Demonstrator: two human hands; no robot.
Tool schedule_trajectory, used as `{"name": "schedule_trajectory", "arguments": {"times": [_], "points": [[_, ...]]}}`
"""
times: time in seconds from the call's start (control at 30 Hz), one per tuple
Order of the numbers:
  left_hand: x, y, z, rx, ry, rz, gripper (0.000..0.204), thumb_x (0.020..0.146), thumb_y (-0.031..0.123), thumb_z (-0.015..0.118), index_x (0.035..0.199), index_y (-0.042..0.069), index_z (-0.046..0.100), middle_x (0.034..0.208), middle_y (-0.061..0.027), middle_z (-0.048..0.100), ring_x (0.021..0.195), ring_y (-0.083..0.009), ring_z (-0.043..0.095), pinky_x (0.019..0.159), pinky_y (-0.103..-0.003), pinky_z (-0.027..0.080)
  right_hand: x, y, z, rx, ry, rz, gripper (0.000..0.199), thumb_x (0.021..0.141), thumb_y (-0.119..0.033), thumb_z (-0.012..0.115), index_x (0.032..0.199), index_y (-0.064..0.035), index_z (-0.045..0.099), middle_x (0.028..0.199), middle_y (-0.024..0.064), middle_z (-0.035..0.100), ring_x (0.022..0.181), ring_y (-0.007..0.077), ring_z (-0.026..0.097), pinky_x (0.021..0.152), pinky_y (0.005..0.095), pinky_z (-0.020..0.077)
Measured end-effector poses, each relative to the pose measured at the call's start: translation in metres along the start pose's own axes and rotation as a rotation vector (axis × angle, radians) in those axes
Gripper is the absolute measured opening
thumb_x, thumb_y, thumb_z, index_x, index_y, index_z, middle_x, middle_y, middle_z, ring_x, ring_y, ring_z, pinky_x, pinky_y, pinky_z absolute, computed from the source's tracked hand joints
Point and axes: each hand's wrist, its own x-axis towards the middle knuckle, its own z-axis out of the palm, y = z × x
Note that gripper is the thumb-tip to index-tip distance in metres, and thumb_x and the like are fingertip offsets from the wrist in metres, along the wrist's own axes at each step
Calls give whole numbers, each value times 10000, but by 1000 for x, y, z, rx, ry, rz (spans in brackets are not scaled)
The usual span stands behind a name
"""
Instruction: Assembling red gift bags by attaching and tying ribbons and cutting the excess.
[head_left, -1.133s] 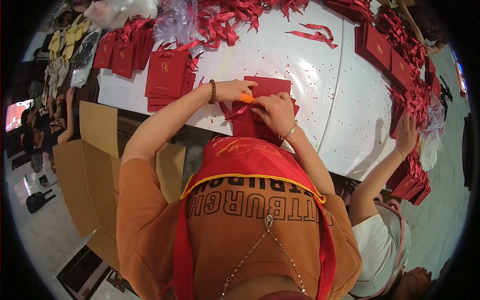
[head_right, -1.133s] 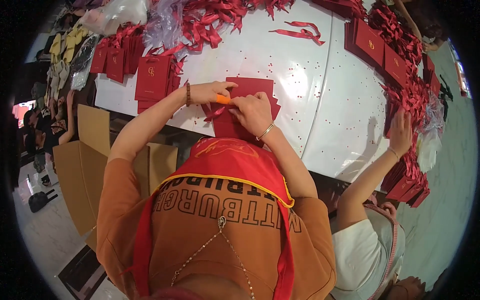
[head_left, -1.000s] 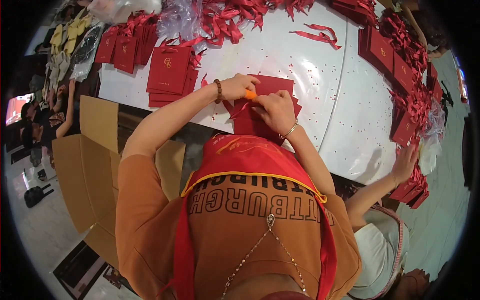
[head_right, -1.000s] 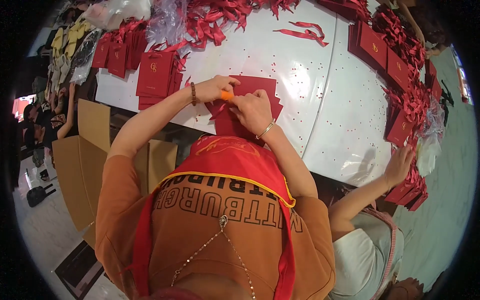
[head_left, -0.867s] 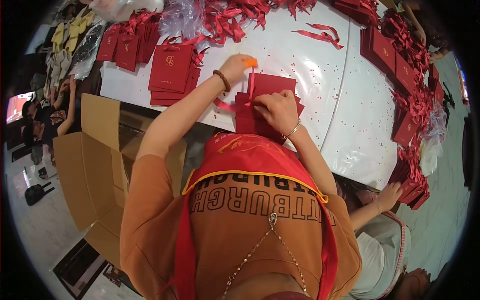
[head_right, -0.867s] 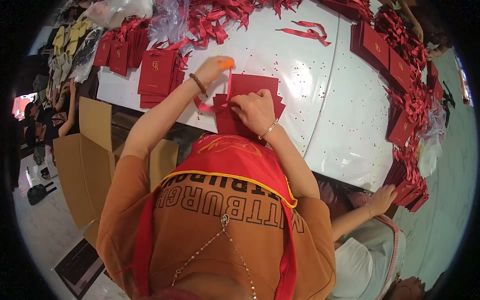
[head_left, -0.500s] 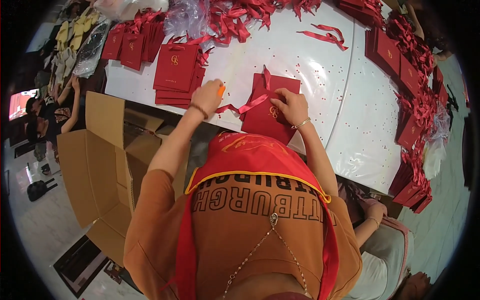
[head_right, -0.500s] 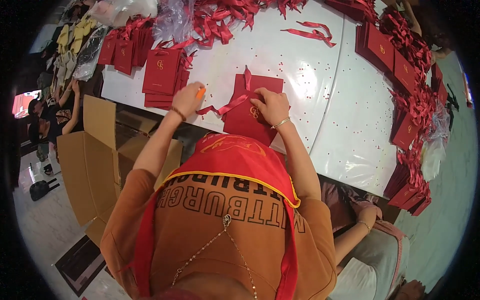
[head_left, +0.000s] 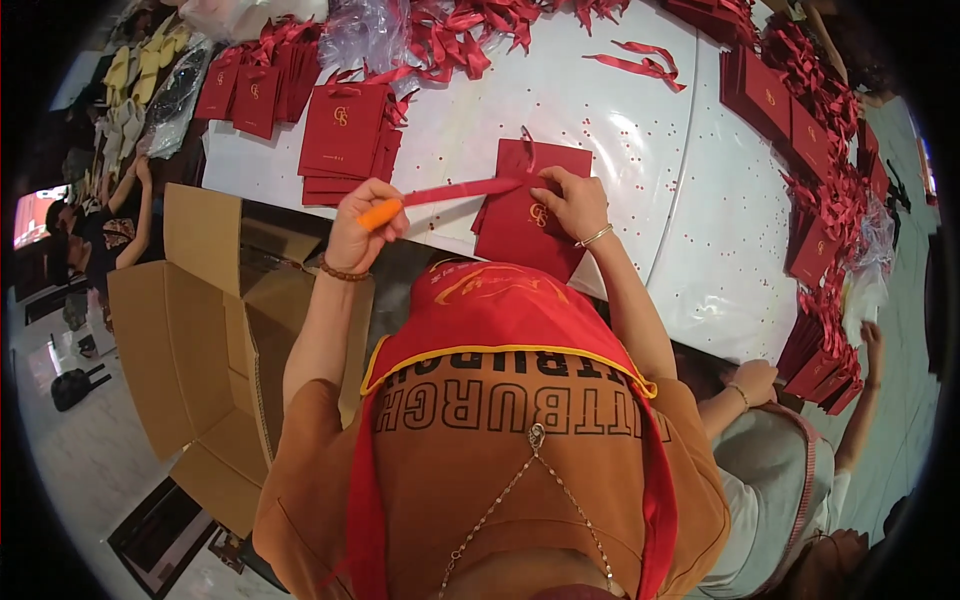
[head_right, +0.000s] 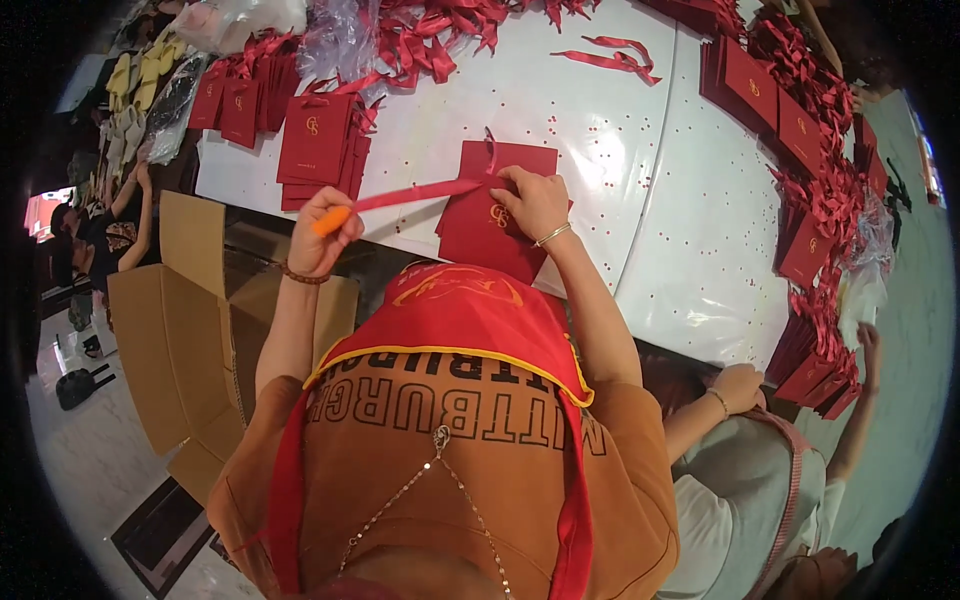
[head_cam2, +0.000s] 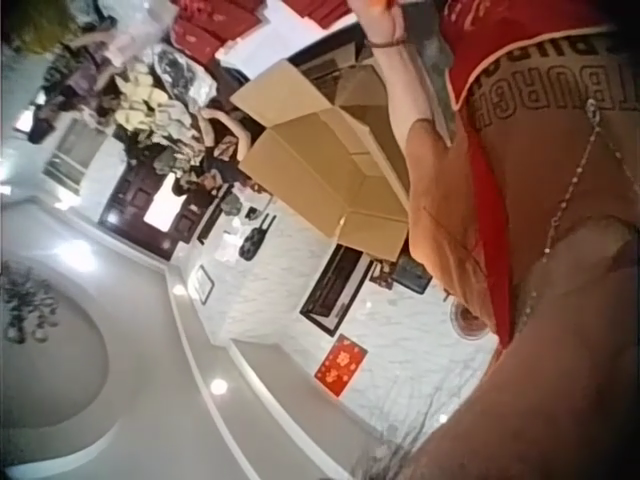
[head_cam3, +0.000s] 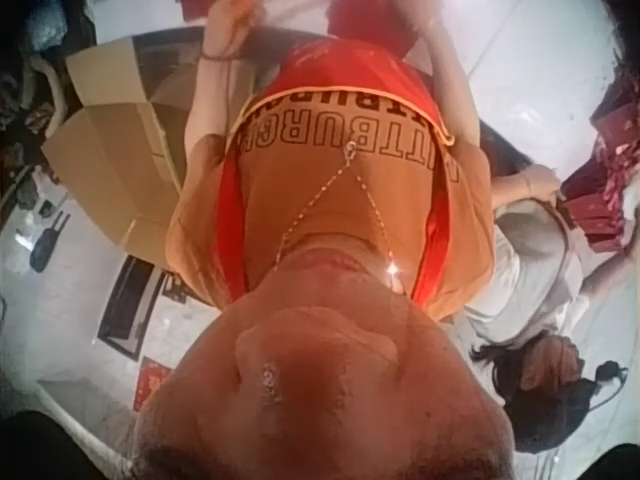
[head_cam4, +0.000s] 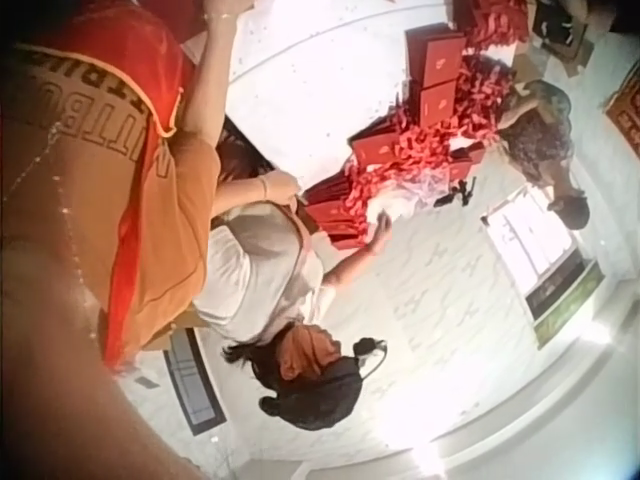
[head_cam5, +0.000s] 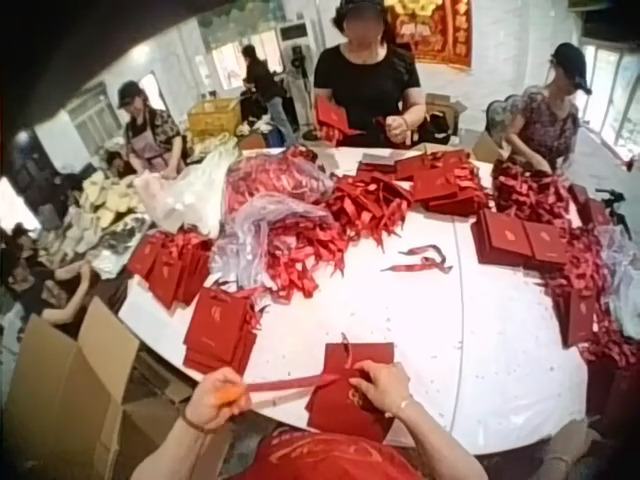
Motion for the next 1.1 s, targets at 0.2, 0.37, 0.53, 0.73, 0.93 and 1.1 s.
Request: {"name": "schedule_trajectory", "arguments": {"times": [0.2,0.37,0.53,0.73,0.93,1.1], "points": [[9,21,16,-142,-196,78,127,805,56,585,905,-17,555,742,-117,593,673,-179,568,664,-296,458,0,-5,-1,-1,4,-1,288,739,-306,655,927,-92,617,722,96,640,649,262,615,608,347,474],[17,39,45,-50,-169,158,377,791,15,576,1153,-26,475,1036,-147,568,965,-224,561,909,-355,428,2,-4,3,-22,-46,29,238,765,-311,618,909,-122,602,742,43,645,693,205,608,688,355,359],[59,53,57,706,-55,349,207,816,45,513,1001,7,598,934,-96,592,806,-187,560,726,-293,430,6,-5,4,-25,-80,38,218,762,-293,618,905,-130,601,747,45,644,700,210,606,688,364,351],[95,-12,83,1564,-211,225,173,796,123,525,933,62,611,932,-126,586,844,-307,568,754,-377,445,14,-27,1,-86,-107,-73,196,712,-242,656,861,-130,597,806,58,610,751,240,571,678,373,343],[91,-60,78,1621,-276,210,197,806,128,502,968,59,590,910,-118,581,836,-308,568,710,-391,456,-13,-26,-28,-289,145,-161,204,654,-173,700,814,-127,582,919,63,502,786,255,485,686,373,383],[97,-62,77,1544,-323,287,130,806,103,497,893,38,568,846,-140,576,779,-315,578,686,-403,453,-31,-19,-36,-38,71,47,195,700,-133,668,839,-41,566,813,80,545,730,236,531,638,338,433]]}}
